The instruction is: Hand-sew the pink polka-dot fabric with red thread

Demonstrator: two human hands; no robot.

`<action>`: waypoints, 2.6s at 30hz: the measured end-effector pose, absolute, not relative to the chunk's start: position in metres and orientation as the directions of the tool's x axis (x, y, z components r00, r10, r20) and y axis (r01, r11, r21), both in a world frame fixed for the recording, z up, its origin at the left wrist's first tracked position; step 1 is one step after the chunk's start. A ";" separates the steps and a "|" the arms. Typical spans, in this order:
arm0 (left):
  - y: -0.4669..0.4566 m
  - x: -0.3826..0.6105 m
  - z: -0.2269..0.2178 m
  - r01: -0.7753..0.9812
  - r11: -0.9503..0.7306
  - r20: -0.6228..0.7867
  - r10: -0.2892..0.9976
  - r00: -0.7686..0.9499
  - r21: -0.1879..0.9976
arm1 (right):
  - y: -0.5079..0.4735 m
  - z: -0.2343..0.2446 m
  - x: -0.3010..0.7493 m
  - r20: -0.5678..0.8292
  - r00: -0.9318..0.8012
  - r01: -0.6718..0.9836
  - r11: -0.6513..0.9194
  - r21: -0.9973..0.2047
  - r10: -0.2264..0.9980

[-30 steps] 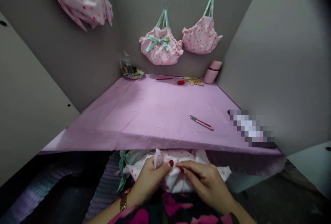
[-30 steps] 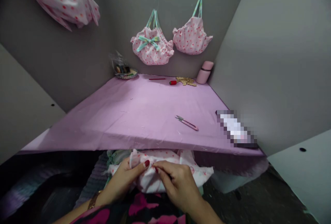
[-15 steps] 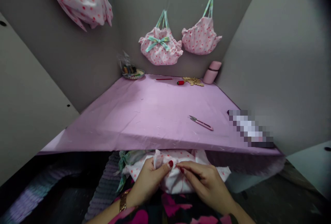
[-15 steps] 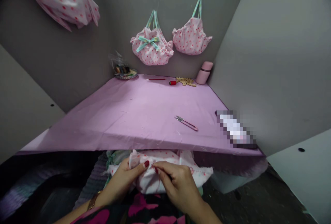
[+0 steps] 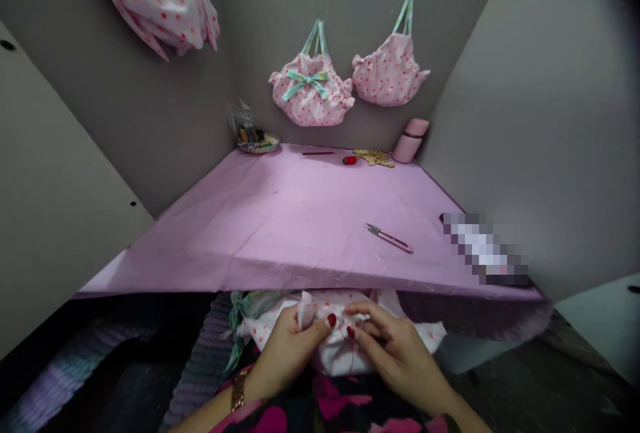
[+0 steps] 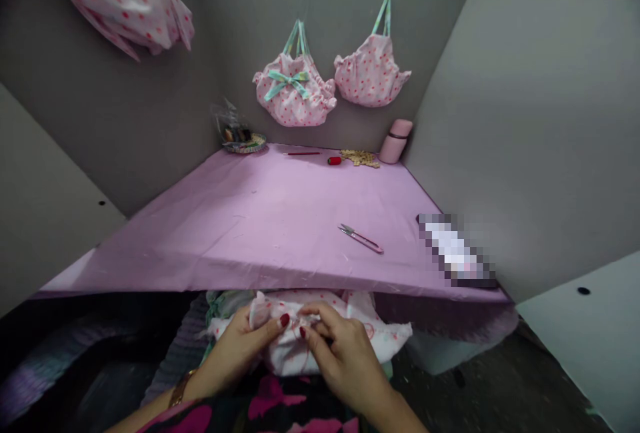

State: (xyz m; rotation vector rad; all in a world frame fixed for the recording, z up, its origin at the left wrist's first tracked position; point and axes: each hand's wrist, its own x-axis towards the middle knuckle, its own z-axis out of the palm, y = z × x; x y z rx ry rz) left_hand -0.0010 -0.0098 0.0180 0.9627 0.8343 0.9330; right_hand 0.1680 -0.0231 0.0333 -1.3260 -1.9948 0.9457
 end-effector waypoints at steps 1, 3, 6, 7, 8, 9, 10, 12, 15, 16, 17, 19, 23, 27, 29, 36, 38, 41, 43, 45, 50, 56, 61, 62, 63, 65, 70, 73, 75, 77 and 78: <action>-0.010 -0.001 0.018 -0.263 0.270 -0.162 0.915 0.368 0.926 | -0.023 0.031 0.168 0.048 -0.350 0.535 0.242 -0.809 0.935; -0.010 -0.002 0.018 -0.251 0.259 -0.157 0.917 0.366 0.933 | -0.024 0.028 0.169 0.016 -0.365 0.508 0.213 -0.835 0.931; -0.010 -0.004 0.017 -0.206 0.237 -0.148 0.917 0.371 0.949 | -0.024 0.026 0.168 -0.037 -0.392 0.460 0.161 -0.873 0.919; -0.010 -0.004 0.017 -0.195 0.230 -0.145 0.917 0.372 0.954 | -0.024 0.027 0.168 -0.053 -0.397 0.450 0.144 -0.881 0.916; -0.010 -0.004 0.017 -0.187 0.225 -0.143 0.917 0.372 0.956 | -0.023 0.028 0.167 -0.064 -0.399 0.445 0.132 -0.886 0.915; -0.010 -0.004 0.017 -0.184 0.220 -0.140 0.919 0.370 0.958 | -0.023 0.029 0.167 -0.067 -0.400 0.442 0.129 -0.888 0.914; -0.010 -0.004 0.017 -0.184 0.215 -0.136 0.920 0.367 0.959 | -0.023 0.030 0.166 -0.064 -0.398 0.443 0.130 -0.887 0.915; -0.010 -0.004 0.017 -0.188 0.214 -0.134 0.922 0.363 0.959 | -0.022 0.033 0.166 -0.053 -0.386 0.447 0.137 -0.884 0.921; -0.010 -0.003 0.017 -0.187 0.228 -0.151 0.924 0.351 0.956 | -0.022 0.034 0.166 -0.049 -0.373 0.471 0.143 -0.871 0.927; -0.010 -0.003 0.017 -0.185 0.233 -0.160 0.926 0.343 0.955 | -0.022 0.034 0.166 -0.048 -0.370 0.483 0.148 -0.863 0.928; -0.010 -0.003 0.016 -0.184 0.237 -0.167 0.928 0.332 0.954 | -0.022 0.034 0.166 -0.047 -0.368 0.494 0.152 -0.856 0.929; -0.009 -0.003 0.015 -0.184 0.246 -0.180 0.932 0.315 0.952 | -0.023 0.033 0.166 -0.048 -0.365 0.512 0.157 -0.844 0.930; -0.010 -0.003 0.016 -0.172 0.248 -0.190 0.936 0.298 0.953 | -0.024 0.034 0.166 -0.051 -0.372 0.512 0.160 -0.844 0.927; -0.010 -0.003 0.020 -0.142 0.226 -0.173 0.935 0.310 0.964 | -0.023 0.033 0.165 -0.059 -0.375 0.508 0.152 -0.848 0.925; -0.010 -0.003 0.021 -0.119 0.217 -0.172 0.936 0.306 0.969 | -0.023 0.032 0.165 -0.065 -0.371 0.507 0.143 -0.850 0.926; -0.008 -0.001 0.018 -0.221 0.328 -0.249 0.914 0.322 0.919 | -0.022 0.031 0.165 -0.078 -0.342 0.463 0.096 -0.881 0.936; -0.007 -0.001 0.017 -0.246 0.355 -0.265 0.905 0.333 0.902 | -0.023 0.030 0.166 -0.090 -0.345 0.431 0.073 -0.899 0.934; -0.007 0.000 0.016 -0.273 0.375 -0.269 0.895 0.357 0.886 | -0.023 0.027 0.167 -0.116 -0.352 0.375 0.026 -0.926 0.929; -0.007 0.000 0.015 -0.295 0.392 -0.269 0.884 0.381 0.871 | -0.022 0.024 0.168 -0.138 -0.351 0.331 -0.015 -0.943 0.926; -0.008 0.000 0.013 -0.317 0.412 -0.267 0.871 0.412 0.855 | -0.022 0.020 0.168 -0.161 -0.353 0.273 -0.063 -0.960 0.922; -0.009 0.001 0.012 -0.344 0.450 -0.282 0.853 0.440 0.824 | -0.021 0.013 0.168 -0.199 -0.362 0.142 -0.157 -0.977 0.911; -0.009 0.000 0.013 -0.335 0.463 -0.292 0.843 0.451 0.820 | -0.020 0.011 0.164 -0.206 -0.378 0.034 -0.209 -0.977 0.902; -0.010 0.000 0.010 -0.333 0.475 -0.307 0.840 0.448 0.814 | -0.021 0.007 0.163 -0.181 -0.385 0.077 -0.164 -0.983 0.905; -0.010 0.000 0.010 -0.330 0.477 -0.309 0.838 0.449 0.815 | -0.021 0.007 0.163 -0.175 -0.386 0.092 -0.151 -0.984 0.906; -0.010 0.000 0.010 -0.327 0.475 -0.311 0.840 0.444 0.817 | -0.022 0.007 0.164 -0.169 -0.385 0.110 -0.137 -0.984 0.907; -0.010 0.000 0.011 -0.318 0.460 -0.311 0.851 0.423 0.829 | -0.022 0.007 0.165 -0.157 -0.376 0.148 -0.108 -0.983 0.913; -0.009 -0.002 0.013 -0.299 0.404 -0.282 0.882 0.377 0.865 | -0.022 0.013 0.165 -0.141 -0.364 0.174 -0.082 -0.981 0.921; -0.008 -0.002 0.012 -0.295 0.392 -0.274 0.888 0.369 0.871 | -0.022 0.015 0.165 -0.143 -0.351 0.196 -0.077 -0.978 0.925; -0.007 -0.003 0.011 -0.293 0.377 -0.258 0.891 0.373 0.879 | -0.022 0.015 0.165 -0.147 -0.340 0.221 -0.073 -0.972 0.929; -0.007 -0.002 0.010 -0.289 0.362 -0.247 0.897 0.366 0.886 | -0.022 0.014 0.165 -0.151 -0.340 0.240 -0.069 -0.968 0.928; -0.007 -0.002 0.010 -0.284 0.358 -0.245 0.899 0.364 0.890 | -0.022 0.014 0.165 -0.151 -0.343 0.247 -0.067 -0.967 0.927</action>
